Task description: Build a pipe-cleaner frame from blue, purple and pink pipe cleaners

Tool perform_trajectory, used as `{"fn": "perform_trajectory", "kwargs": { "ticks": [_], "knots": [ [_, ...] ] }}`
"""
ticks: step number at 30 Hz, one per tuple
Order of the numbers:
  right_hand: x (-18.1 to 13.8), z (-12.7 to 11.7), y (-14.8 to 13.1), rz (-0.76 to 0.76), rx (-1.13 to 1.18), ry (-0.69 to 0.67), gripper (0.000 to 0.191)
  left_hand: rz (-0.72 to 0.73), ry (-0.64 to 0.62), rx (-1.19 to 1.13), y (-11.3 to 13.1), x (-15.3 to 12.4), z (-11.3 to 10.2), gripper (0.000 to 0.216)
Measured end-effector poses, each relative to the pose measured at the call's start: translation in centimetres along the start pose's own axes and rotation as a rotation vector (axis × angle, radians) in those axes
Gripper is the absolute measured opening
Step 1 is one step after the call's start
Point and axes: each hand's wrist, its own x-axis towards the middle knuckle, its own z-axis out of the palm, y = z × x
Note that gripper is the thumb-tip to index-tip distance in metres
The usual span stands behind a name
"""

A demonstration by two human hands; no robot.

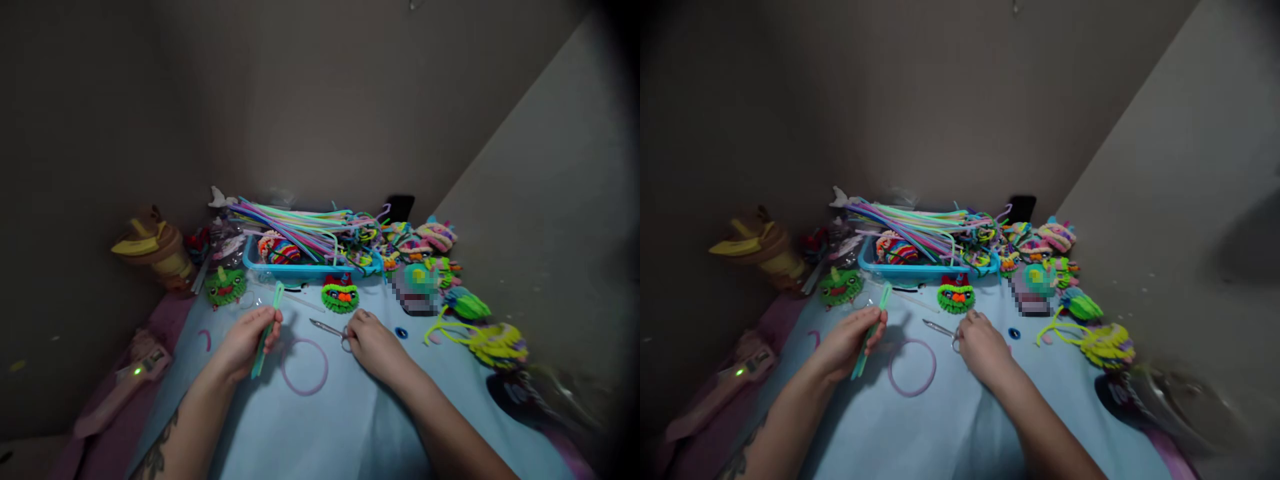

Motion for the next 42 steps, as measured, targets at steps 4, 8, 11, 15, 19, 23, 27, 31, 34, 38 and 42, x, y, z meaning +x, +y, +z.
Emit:
{"fn": "perform_trajectory", "kwargs": {
  "ticks": [4,8,11,15,19,23,27,31,34,38,42],
  "knots": [
    [0.1,0.1,0.2,-0.006,0.029,-0.043,0.014,-0.067,-0.043,-0.023,-0.8,-0.1,0.6,0.029],
    [0.1,0.4,0.4,0.001,0.030,-0.028,0.011,-0.071,-0.068,0.040,-1.3,-0.3,0.9,0.031],
    [0.1,0.6,0.3,0.039,0.008,0.006,0.012,-0.049,-0.057,0.088,-1.5,-0.2,0.9,0.034],
    [0.1,1.0,0.4,0.025,-0.050,0.063,0.019,-0.026,-0.061,0.121,-1.6,-0.1,0.8,0.034],
    [-0.2,1.1,1.0,0.011,0.090,0.241,0.014,0.015,-0.090,0.146,-1.6,-0.1,0.7,0.033],
    [-0.7,0.6,0.8,-0.022,0.617,0.179,0.005,0.043,-0.087,0.199,-1.7,-0.2,0.9,0.035],
    [-1.6,0.2,-0.9,-0.173,1.006,-0.177,0.019,0.059,-0.091,0.274,-1.9,-0.3,1.2,0.035],
    [-2.5,0.1,-2.7,-0.198,1.174,-0.515,0.034,0.059,-0.144,0.294,-1.9,-0.6,1.6,0.034],
    [-2.9,0.3,-3.5,-0.173,1.216,-0.672,0.041,0.064,-0.149,0.297,-1.7,-0.8,1.9,0.035],
    [-2.8,0.8,-3.8,-0.198,1.271,-0.671,0.035,0.069,-0.149,0.304,-1.8,-1.0,2.0,0.036],
    [-2.6,1.0,-3.9,-0.237,1.252,-0.642,0.030,0.085,-0.143,0.314,-1.9,-0.9,2.0,0.037]
  ]
}}
